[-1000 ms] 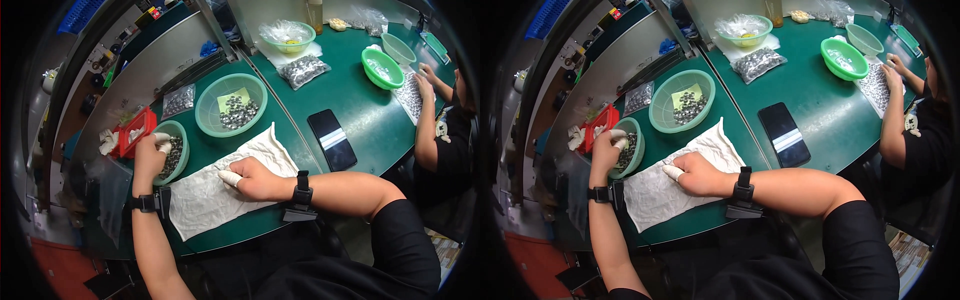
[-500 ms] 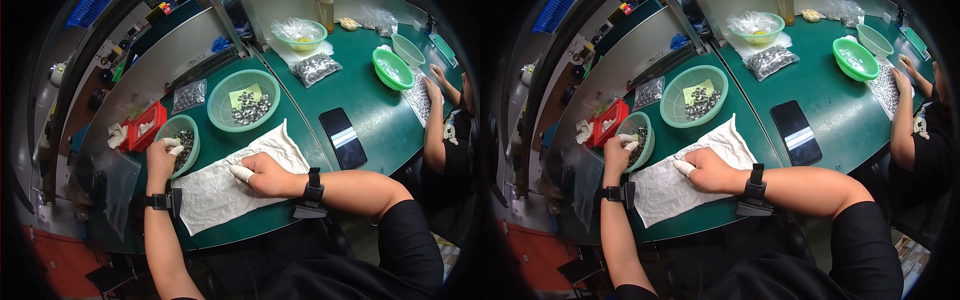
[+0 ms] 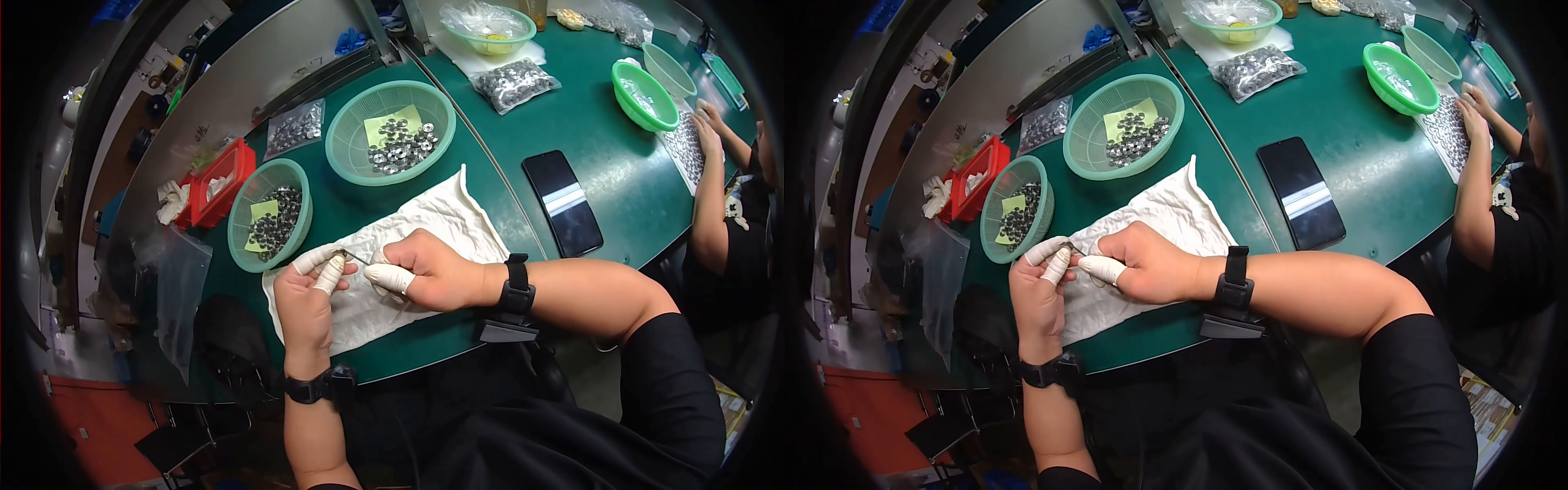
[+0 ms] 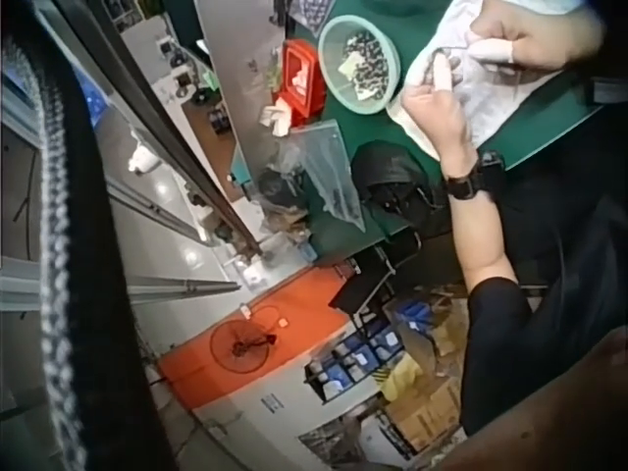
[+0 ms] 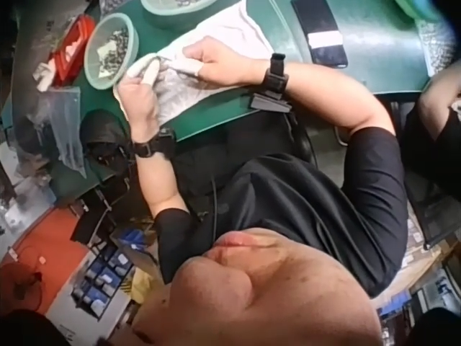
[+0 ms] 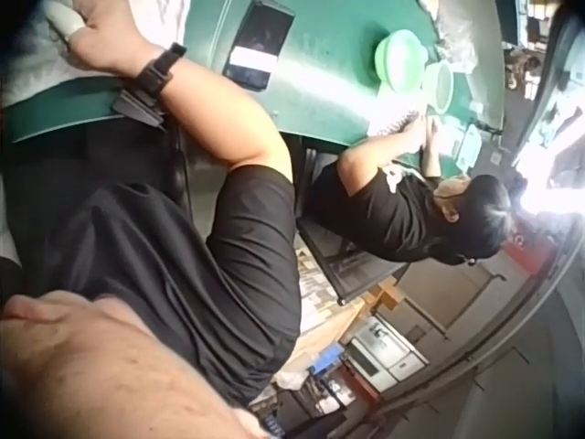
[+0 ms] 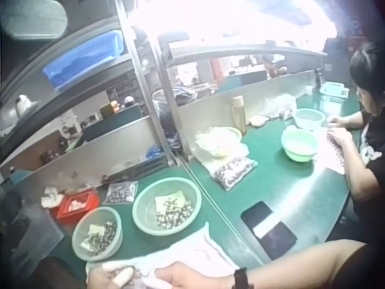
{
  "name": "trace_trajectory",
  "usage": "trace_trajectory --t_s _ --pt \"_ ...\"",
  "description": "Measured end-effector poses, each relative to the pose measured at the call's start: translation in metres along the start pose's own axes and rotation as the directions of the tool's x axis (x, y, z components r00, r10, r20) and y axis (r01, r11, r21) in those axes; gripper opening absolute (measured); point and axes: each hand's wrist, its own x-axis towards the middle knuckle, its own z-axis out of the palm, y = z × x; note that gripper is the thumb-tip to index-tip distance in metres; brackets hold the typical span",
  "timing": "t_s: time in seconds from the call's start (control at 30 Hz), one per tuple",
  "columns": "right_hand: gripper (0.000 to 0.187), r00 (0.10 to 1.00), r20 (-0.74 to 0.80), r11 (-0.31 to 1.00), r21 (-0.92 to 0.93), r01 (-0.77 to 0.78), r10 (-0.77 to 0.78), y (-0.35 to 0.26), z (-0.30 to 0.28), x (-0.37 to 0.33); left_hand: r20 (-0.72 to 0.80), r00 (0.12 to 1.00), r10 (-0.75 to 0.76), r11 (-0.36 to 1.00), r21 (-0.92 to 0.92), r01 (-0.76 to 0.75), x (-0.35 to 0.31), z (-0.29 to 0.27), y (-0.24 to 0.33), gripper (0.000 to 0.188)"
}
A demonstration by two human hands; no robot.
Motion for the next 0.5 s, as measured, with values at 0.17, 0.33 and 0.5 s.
trace_trajectory --t_s 0.17,0.33,0.5 --pt "0.033 0.999 0.007 0.997 -0.062 0.043 -0.043 0.0031 0.0008 0.0006 0.038 0.999 0.03 1.0 0.0 -0.03 -0.0042 0.0017 -0.004 0.017" --pt "0.03 0.997 0.006 0.985 -0.154 0.072 -0.072 0.0038 -0.0007 0.001 0.031 0.997 0.069 0.993 0.093 -0.071 -0.0069 0.0044 -0.0035 0.018" --pt "0.028 0.998 -0.018 0.97 -0.239 0.046 -0.052 -0.0032 -0.0002 0.0001 0.002 0.996 0.094 0.985 0.146 -0.093 -0.0103 0.0092 -0.0033 0.019"
